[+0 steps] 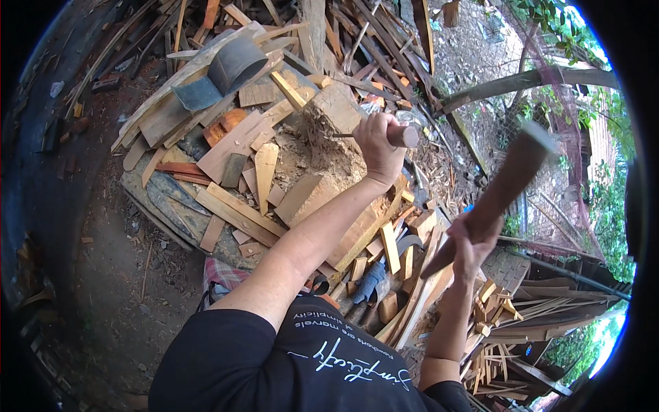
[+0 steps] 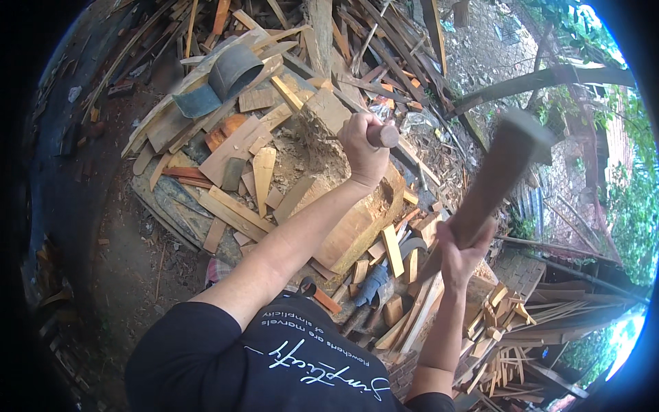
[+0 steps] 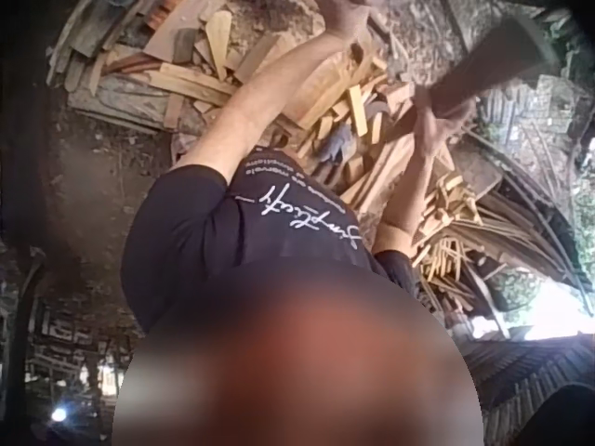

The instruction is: The person carves a hollow shape into a large block of wood using a mallet and various chisels.

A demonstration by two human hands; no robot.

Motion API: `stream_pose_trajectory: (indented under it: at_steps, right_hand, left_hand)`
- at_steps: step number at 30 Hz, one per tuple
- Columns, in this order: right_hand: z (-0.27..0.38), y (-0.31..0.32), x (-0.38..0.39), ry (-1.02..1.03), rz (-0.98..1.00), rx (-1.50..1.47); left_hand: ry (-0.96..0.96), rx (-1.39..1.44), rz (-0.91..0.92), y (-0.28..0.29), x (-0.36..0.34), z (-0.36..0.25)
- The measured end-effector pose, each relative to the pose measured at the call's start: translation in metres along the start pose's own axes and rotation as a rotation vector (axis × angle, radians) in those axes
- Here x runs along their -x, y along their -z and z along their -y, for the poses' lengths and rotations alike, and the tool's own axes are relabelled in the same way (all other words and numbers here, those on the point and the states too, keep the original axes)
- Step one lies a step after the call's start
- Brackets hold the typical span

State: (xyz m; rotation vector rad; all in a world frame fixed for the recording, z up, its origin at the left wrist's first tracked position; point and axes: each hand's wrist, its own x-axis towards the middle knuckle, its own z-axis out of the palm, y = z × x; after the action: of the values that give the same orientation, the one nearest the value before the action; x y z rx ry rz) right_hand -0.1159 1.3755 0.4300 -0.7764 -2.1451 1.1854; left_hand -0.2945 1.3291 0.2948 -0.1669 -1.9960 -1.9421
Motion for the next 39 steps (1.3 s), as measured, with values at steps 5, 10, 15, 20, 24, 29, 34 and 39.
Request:
stream_pose_trajectory:
  at_steps: [5, 10, 15, 20, 24, 29, 34, 39]
  right_hand:
    - [-0.028, -0.013, 0.003, 0.095, 0.191, 0.500]
    - [-0.012, -0.004, 0.001, -0.251, 0.232, 0.355]
    - [0.004, 0.019, -0.002, -0.001, 0.022, -0.061]
    - [-0.025, 0.015, -0.002, 0.108, 0.145, 0.345]
    - [-0.012, -0.008, 0.002, -0.172, 0.274, 0.623]
    - [-0.002, -0.003, 0.009, 0.044, -0.095, -0.040]
    - [-0.039, -0.022, 0.017, 0.061, 0.249, 0.573]
    - [-0.042, -0.003, 0.031, -0.179, 0.168, 0.556]
  left_hand:
    - [0.019, 0.028, -0.008, -0.003, 0.001, -0.001]
    - [-0.103, 0.004, 0.226, 0.011, 0.002, 0.015]
    - [-0.152, -0.023, 0.467, 0.017, 0.002, 0.020]
    - [-0.161, -0.016, 0.357, 0.012, -0.001, 0.021]
    - [-0.230, 0.023, 0.324, 0.017, 0.008, 0.029]
    - [-0.208, 0.019, 0.322, 0.024, -0.009, 0.026]
    - [-0.304, 0.018, 0.307, 0.021, -0.009, 0.032]
    - [0.127, 0.048, 0.378, 0.049, -0.002, 0.052]
